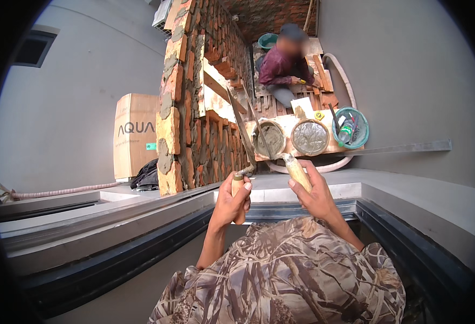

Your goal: The person applies mortar with a trowel and places bricks onto a wall being constructed in a narrow space.

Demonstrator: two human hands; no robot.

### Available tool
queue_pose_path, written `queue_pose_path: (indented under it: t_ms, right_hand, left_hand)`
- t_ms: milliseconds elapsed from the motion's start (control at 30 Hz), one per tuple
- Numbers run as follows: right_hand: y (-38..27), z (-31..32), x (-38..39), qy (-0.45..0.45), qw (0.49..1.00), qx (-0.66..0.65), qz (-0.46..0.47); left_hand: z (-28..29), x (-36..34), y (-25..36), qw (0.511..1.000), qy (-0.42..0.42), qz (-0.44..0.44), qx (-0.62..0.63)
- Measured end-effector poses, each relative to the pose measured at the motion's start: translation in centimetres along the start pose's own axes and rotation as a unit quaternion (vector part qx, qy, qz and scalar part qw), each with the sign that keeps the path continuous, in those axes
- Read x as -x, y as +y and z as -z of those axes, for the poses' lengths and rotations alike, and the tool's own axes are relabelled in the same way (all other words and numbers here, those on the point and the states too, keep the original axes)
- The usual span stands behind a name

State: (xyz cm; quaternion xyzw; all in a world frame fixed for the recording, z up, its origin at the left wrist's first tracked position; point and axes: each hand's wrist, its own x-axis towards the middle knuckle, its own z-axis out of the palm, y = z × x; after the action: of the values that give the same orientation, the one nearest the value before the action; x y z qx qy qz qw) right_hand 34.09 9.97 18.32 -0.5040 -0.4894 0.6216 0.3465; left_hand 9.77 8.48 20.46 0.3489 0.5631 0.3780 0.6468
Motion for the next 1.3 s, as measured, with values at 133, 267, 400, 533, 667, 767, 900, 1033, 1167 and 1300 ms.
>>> queue_pose_path:
  t_ms: [133,267,400,533,667,767,900,1033,1167,1300]
  right_hand:
    - [0.1,0.2,-0.4,-0.002,1.0,0.015,0.012]
    - [0.1,0.3,-0.6,0.002,0.999,0.024,0.024]
    - [-0.1,0.5,-0.5,-0.032,0.999,0.021,-0.015]
    - [0.3,0.4,-0.5,-0.044,0.998,0.038,0.011]
    - [0.1,0.2,-0.4,-0.069,0.997,0.044,0.008]
    - [-0.2,0.2,-0.2,-0.071,0.996,0.044,0.01]
    - [0.2,0.0,-0.2,-0.067,0.996,0.049,0.036]
    - [0.0,-0.1,-0.2,-0.068,0.995,0.055,0.038]
    - [-0.1,-0.2,-0.3,-0.064,0.996,0.056,0.04]
    - [-0.2,0.1,-0.3,-0.054,0.998,0.028,0.012]
  left_hand:
    - [0.1,-0.3,-0.4,1.0,-0.002,0.002,0.004]
    - [-0.3,-0.5,-0.6,1.0,-0.001,0.006,0.007]
    - [-1.2,-0.6,-1.0,1.0,0.01,0.015,0.012]
    - [-2.3,-0.8,-1.0,0.998,0.019,0.053,0.033]
    - [-2.3,-1.2,-1.8,0.995,0.01,0.067,0.079]
    - [-2.0,-1.5,-2.4,0.993,0.007,0.08,0.086]
    - [-2.0,-1.3,-2.5,0.993,0.019,0.077,0.084]
    - [-1.8,-1.3,-2.5,0.994,0.012,0.073,0.085]
    - [-1.9,-1.3,-2.3,0.995,0.009,0.063,0.08]
    - [-1.4,-1.4,-2.0,0.991,-0.007,0.07,0.115]
